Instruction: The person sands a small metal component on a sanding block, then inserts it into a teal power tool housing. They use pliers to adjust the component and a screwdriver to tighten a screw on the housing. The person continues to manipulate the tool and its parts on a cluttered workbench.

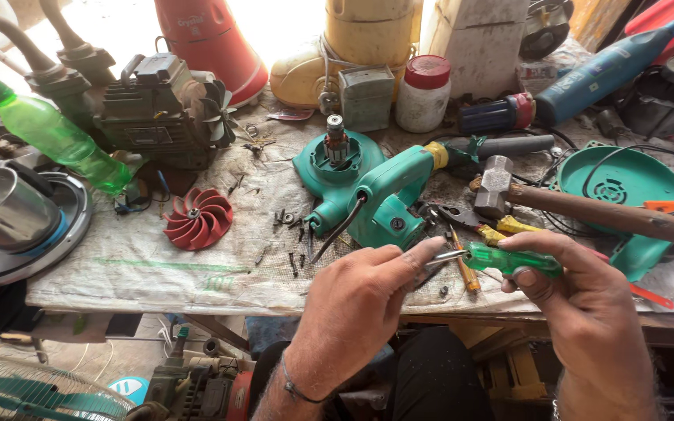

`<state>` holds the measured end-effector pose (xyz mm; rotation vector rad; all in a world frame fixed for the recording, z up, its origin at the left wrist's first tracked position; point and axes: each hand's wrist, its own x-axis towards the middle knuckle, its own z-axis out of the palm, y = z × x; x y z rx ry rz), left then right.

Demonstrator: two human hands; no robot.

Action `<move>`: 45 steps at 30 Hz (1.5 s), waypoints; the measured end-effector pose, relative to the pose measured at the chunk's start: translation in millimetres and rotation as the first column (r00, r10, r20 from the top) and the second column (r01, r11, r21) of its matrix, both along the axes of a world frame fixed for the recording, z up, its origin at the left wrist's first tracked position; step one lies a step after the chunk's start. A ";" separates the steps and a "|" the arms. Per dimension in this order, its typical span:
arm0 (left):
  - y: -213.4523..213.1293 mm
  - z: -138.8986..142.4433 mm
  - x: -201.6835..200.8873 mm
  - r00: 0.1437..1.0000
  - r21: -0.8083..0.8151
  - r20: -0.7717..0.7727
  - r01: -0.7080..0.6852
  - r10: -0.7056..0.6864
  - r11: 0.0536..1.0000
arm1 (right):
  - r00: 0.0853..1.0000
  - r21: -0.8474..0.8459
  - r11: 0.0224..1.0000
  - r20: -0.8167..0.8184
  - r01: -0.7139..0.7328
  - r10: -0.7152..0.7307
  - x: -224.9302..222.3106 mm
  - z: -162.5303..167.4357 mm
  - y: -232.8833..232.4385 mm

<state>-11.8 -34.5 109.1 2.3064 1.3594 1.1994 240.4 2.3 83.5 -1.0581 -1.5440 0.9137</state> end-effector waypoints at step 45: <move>29.5 -59.4 3.1 0.952 -0.143 0.267 0.194 -0.151 0.971 | 0.964 0.229 0.942 0.159 -0.246 0.213 9.8 -18.9 29.5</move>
